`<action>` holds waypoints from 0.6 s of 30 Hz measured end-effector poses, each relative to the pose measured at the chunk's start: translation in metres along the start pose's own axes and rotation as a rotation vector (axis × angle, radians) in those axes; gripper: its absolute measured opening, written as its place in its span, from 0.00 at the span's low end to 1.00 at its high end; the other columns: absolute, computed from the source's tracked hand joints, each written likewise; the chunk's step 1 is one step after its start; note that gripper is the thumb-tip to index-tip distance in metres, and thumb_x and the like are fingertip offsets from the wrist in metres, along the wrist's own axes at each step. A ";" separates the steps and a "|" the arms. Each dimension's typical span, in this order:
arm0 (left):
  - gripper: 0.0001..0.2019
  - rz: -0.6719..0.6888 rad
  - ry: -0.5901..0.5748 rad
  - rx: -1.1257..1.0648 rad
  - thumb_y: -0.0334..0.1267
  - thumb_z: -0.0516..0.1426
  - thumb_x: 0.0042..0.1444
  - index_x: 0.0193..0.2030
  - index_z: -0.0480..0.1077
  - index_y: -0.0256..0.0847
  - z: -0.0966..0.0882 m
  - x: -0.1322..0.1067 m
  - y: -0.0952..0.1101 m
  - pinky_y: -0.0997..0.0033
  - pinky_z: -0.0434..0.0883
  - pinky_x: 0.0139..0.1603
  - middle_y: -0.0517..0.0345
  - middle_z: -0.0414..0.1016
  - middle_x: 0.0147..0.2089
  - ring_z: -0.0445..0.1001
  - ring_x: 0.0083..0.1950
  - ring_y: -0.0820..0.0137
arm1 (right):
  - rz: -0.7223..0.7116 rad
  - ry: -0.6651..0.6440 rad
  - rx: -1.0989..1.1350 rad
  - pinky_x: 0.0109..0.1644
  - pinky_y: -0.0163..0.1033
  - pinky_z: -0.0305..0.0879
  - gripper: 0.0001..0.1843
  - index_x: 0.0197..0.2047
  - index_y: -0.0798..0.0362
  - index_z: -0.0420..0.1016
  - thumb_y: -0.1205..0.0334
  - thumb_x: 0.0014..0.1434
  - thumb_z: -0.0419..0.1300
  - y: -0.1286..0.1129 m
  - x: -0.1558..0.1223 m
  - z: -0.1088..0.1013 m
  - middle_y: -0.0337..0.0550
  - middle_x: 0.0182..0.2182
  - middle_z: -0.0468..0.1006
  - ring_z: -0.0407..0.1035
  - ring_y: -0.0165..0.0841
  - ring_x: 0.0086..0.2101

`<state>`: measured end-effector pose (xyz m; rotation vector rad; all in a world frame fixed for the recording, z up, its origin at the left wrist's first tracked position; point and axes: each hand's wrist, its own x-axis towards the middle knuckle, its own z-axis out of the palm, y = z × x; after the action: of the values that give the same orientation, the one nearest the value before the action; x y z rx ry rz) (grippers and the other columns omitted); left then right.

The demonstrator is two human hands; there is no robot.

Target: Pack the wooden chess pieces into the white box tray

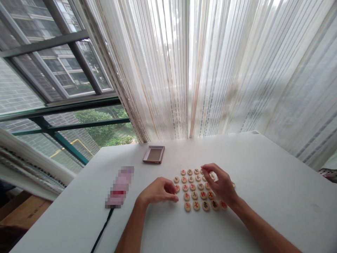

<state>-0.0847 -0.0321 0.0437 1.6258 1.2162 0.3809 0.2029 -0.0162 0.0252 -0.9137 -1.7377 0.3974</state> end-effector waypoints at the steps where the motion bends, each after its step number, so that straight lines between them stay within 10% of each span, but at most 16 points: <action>1: 0.18 -0.013 -0.004 0.010 0.45 0.70 0.42 0.36 0.79 0.36 0.002 0.001 -0.002 0.73 0.68 0.32 0.54 0.81 0.33 0.76 0.34 0.67 | 0.002 -0.001 -0.001 0.42 0.42 0.71 0.05 0.45 0.49 0.74 0.64 0.67 0.58 0.000 0.000 0.000 0.42 0.37 0.77 0.72 0.35 0.36; 18: 0.18 0.019 0.055 0.133 0.53 0.64 0.51 0.35 0.74 0.37 0.010 0.000 -0.005 0.76 0.64 0.29 0.60 0.74 0.29 0.69 0.30 0.72 | -0.009 0.000 -0.020 0.43 0.41 0.72 0.05 0.43 0.49 0.75 0.65 0.66 0.59 -0.007 0.002 -0.003 0.42 0.37 0.78 0.75 0.36 0.37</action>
<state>-0.0805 -0.0379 0.0351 1.7521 1.2910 0.3648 0.2023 -0.0195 0.0321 -0.9200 -1.7479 0.3749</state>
